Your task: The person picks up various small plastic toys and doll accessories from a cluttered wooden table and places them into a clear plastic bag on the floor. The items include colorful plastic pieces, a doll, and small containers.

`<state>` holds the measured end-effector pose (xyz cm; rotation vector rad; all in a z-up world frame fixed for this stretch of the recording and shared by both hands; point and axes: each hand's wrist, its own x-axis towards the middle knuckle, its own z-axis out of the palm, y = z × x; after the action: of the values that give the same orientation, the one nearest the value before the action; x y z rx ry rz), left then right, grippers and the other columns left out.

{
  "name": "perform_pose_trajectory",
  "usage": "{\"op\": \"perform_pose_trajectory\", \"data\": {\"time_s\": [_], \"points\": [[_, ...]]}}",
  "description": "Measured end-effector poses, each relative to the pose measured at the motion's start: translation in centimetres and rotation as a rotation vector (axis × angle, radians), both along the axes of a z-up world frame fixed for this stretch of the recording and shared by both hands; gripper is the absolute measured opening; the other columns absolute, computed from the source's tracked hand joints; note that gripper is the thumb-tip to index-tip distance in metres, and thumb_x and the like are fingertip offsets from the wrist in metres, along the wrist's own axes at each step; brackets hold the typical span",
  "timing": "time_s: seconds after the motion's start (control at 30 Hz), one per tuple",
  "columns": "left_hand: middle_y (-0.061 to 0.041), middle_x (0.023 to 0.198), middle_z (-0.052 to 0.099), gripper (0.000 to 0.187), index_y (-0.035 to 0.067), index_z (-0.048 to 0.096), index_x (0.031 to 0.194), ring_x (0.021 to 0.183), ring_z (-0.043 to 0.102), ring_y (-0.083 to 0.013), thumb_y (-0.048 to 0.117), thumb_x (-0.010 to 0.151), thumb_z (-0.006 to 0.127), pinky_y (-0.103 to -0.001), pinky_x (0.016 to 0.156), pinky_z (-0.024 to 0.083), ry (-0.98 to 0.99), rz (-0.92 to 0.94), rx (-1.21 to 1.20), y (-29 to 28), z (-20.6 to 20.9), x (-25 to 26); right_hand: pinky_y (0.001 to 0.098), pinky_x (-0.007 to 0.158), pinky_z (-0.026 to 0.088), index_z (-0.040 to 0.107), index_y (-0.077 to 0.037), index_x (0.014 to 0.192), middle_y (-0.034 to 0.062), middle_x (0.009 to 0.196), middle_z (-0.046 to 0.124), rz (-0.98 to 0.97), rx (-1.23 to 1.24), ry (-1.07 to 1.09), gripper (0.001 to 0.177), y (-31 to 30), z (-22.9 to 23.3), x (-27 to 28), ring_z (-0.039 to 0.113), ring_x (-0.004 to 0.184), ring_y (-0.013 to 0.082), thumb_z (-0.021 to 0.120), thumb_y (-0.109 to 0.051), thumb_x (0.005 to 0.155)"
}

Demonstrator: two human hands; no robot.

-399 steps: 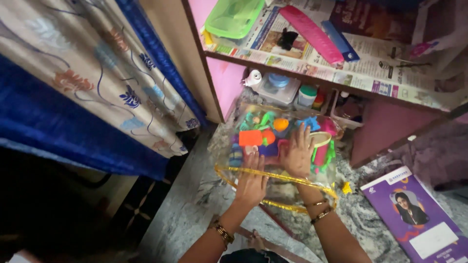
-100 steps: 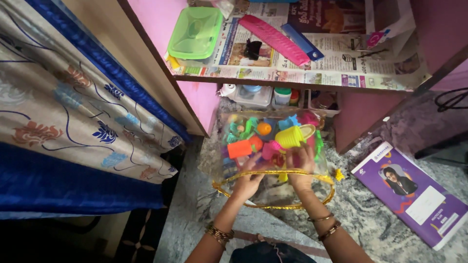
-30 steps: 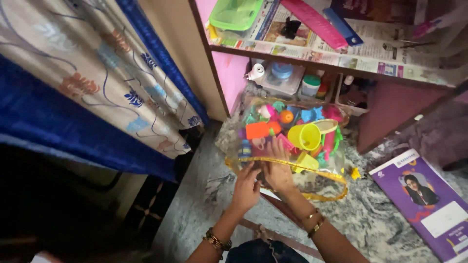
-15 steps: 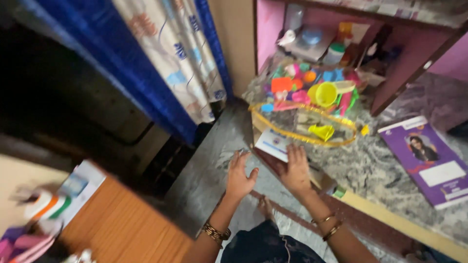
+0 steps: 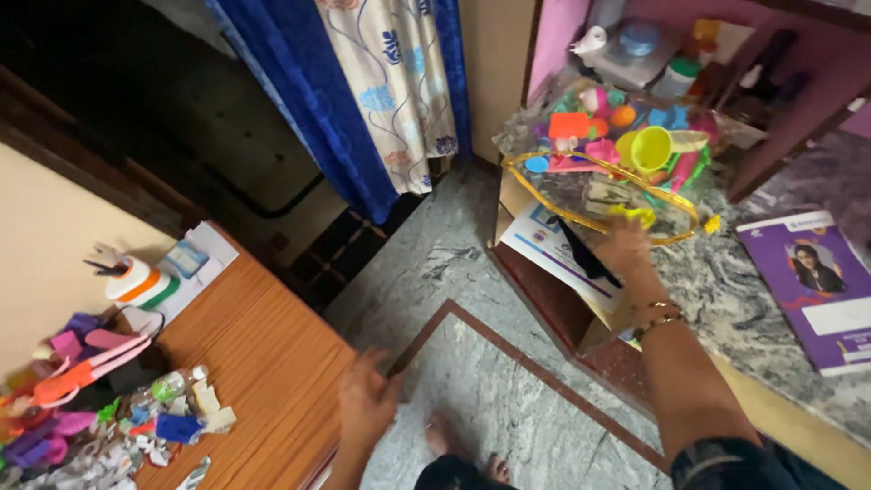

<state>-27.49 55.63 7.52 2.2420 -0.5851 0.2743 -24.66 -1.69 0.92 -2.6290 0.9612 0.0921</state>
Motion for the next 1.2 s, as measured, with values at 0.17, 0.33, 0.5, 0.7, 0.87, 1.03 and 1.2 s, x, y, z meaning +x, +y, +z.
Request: {"op": "perform_pose_trajectory", "data": {"time_s": [0.17, 0.33, 0.5, 0.7, 0.87, 1.03, 1.2], "points": [[-0.017, 0.123, 0.070, 0.044, 0.007, 0.068, 0.118, 0.122, 0.060, -0.0417, 0.013, 0.075, 0.076, -0.051, 0.109, 0.043, -0.010, 0.141, 0.048, 4.9, -0.3, -2.1, 0.0656, 0.115, 0.026, 0.040, 0.006, 0.155, 0.0320, 0.164, 0.031, -0.039, -0.427, -0.425, 0.081, 0.6, -2.7, 1.8, 0.023, 0.153, 0.0502, 0.065, -0.044, 0.096], [-0.019, 0.125, 0.069, 0.043, 0.006, 0.067, 0.119, 0.121, 0.061, -0.0411, 0.019, 0.080, 0.077, -0.048, 0.101, 0.047, 0.025, 0.231, 0.062, 6.7, -1.1, -2.9, 0.0633, 0.120, 0.028, 0.047, 0.000, 0.153, 0.0298, 0.162, 0.037, 0.203, -0.268, -0.585, 0.070, 15.3, -5.7, 3.5, 0.027, 0.151, 0.0525, 0.069, -0.036, 0.097], [-0.021, 0.124, 0.069, 0.059, 0.005, 0.057, 0.133, 0.116, 0.063, -0.0422, 0.020, 0.079, 0.077, -0.049, 0.097, 0.051, 0.152, 0.277, -0.120, 8.1, 1.9, -2.8, 0.0594, 0.113, 0.035, 0.054, 0.000, 0.135, 0.0293, 0.142, 0.051, 0.550, 0.088, -0.730, 0.058, 35.3, -3.1, 1.0, 0.046, 0.133, 0.0494, 0.075, -0.022, 0.086], [-0.020, 0.094, 0.074, 0.062, 0.010, 0.035, 0.159, 0.079, 0.071, -0.0412, 0.021, 0.103, 0.059, -0.051, 0.072, 0.055, 0.384, 0.498, -0.184, 14.0, 3.0, -4.5, 0.0575, 0.111, 0.036, 0.057, 0.000, 0.130, 0.0234, 0.134, 0.054, 0.896, 0.265, -0.652, 0.051, 50.7, 0.7, -1.9, 0.047, 0.128, 0.0454, 0.073, -0.020, 0.085], [-0.017, 0.100, 0.078, 0.085, 0.010, -0.003, 0.163, 0.076, 0.073, -0.0399, 0.006, 0.096, 0.048, -0.050, 0.069, 0.058, 0.343, 0.556, -0.170, 23.6, 1.0, -4.5, 0.0526, 0.106, 0.040, 0.060, -0.003, 0.127, 0.0236, 0.134, 0.053, 1.000, 0.301, -0.504, 0.048, 58.9, 2.0, -2.0, 0.046, 0.126, 0.0466, 0.073, -0.018, 0.083], [-0.024, 0.118, 0.071, 0.073, 0.011, 0.016, 0.161, 0.099, 0.068, -0.0464, 0.000, 0.096, 0.046, -0.055, 0.083, 0.053, 0.280, 0.681, -0.173, 32.1, 0.1, -5.2, 0.0510, 0.104, 0.043, 0.061, -0.004, 0.121, 0.0219, 0.132, 0.054, 1.099, 0.324, -0.518, 0.042, 66.1, 1.9, -0.2, 0.049, 0.122, 0.0452, 0.073, -0.016, 0.083], [-0.022, 0.125, 0.068, 0.042, 0.009, 0.058, 0.134, 0.120, 0.064, -0.0403, 0.001, 0.095, 0.041, -0.047, 0.100, 0.052, 0.140, 0.720, -0.283, 39.1, -1.5, -4.7, 0.0503, 0.101, 0.044, 0.064, -0.007, 0.120, 0.0199, 0.126, 0.057, 1.165, 0.375, -0.443, 0.040, 72.5, 1.9, 1.3, 0.050, 0.117, 0.0445, 0.072, -0.012, 0.081]]}}
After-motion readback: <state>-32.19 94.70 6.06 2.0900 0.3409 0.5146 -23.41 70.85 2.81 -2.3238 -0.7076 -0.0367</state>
